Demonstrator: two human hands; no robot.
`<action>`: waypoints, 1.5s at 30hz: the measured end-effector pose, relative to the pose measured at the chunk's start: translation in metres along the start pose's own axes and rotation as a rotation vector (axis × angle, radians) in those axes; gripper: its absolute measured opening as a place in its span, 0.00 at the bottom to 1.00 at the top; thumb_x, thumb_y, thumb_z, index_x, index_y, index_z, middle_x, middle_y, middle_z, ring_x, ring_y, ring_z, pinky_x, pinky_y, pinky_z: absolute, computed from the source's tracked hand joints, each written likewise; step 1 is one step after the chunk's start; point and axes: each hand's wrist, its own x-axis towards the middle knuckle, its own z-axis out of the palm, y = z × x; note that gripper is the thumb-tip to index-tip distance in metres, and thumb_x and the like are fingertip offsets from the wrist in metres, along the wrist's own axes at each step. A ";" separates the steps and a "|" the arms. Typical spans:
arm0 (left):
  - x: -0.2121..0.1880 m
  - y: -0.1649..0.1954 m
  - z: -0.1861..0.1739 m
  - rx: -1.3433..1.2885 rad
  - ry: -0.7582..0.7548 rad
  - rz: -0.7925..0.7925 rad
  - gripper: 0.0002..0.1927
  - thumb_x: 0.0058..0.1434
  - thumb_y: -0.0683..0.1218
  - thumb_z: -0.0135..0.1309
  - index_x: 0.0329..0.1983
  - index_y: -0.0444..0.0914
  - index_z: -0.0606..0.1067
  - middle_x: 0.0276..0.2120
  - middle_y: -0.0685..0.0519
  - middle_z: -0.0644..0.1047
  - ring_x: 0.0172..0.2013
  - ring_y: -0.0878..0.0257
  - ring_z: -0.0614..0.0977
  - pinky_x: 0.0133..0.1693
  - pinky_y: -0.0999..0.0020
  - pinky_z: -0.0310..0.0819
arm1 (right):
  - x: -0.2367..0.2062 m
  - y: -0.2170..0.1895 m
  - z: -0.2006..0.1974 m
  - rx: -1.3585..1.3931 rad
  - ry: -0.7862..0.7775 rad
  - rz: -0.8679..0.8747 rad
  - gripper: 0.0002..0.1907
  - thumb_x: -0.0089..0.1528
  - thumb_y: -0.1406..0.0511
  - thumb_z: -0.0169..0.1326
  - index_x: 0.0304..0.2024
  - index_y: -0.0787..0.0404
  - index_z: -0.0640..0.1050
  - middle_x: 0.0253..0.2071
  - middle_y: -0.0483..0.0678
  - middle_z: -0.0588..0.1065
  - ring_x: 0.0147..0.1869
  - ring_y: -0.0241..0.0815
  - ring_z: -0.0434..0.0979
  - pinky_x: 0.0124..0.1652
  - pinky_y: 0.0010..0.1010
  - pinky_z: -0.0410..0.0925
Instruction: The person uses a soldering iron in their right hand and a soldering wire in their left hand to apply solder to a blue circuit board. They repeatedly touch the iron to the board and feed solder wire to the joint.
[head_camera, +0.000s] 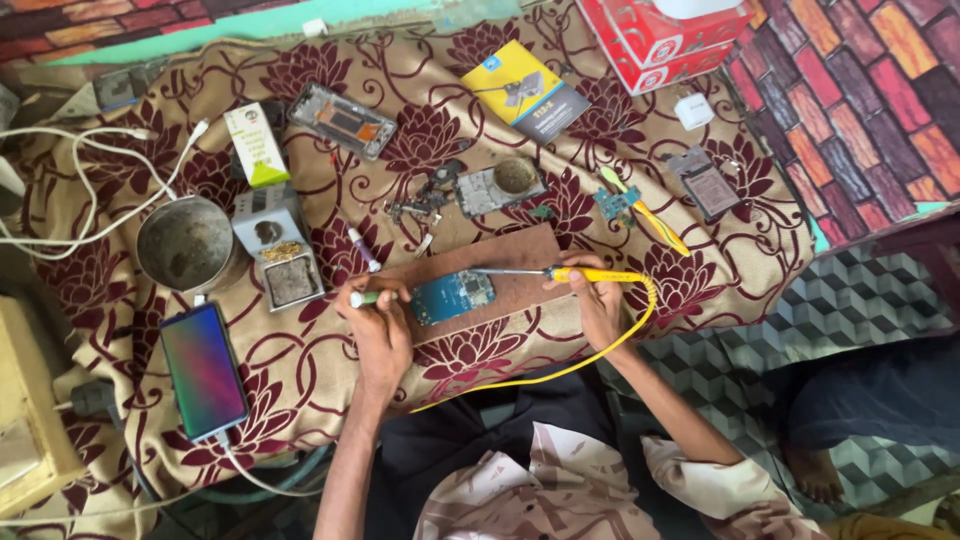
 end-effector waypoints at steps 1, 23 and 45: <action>0.000 0.003 0.000 0.000 -0.001 -0.017 0.12 0.79 0.40 0.34 0.62 0.34 0.51 0.36 0.47 0.75 0.26 0.68 0.68 0.32 0.72 0.64 | 0.000 -0.002 0.001 0.008 0.001 0.001 0.11 0.73 0.64 0.46 0.50 0.67 0.72 0.53 0.56 0.76 0.48 0.44 0.84 0.51 0.31 0.75; 0.018 0.006 -0.005 0.090 0.052 0.079 0.12 0.75 0.39 0.37 0.59 0.31 0.55 0.35 0.47 0.73 0.35 0.61 0.73 0.46 0.63 0.66 | 0.011 0.029 0.009 0.002 0.053 0.075 0.14 0.70 0.61 0.50 0.51 0.65 0.73 0.39 0.52 0.81 0.45 0.37 0.82 0.45 0.24 0.71; 0.003 -0.001 0.002 0.026 0.068 0.007 0.11 0.80 0.43 0.36 0.58 0.33 0.53 0.36 0.46 0.75 0.36 0.61 0.75 0.47 0.65 0.68 | 0.004 0.015 0.003 0.033 0.061 0.145 0.13 0.70 0.63 0.51 0.51 0.66 0.72 0.40 0.52 0.81 0.43 0.36 0.83 0.42 0.24 0.69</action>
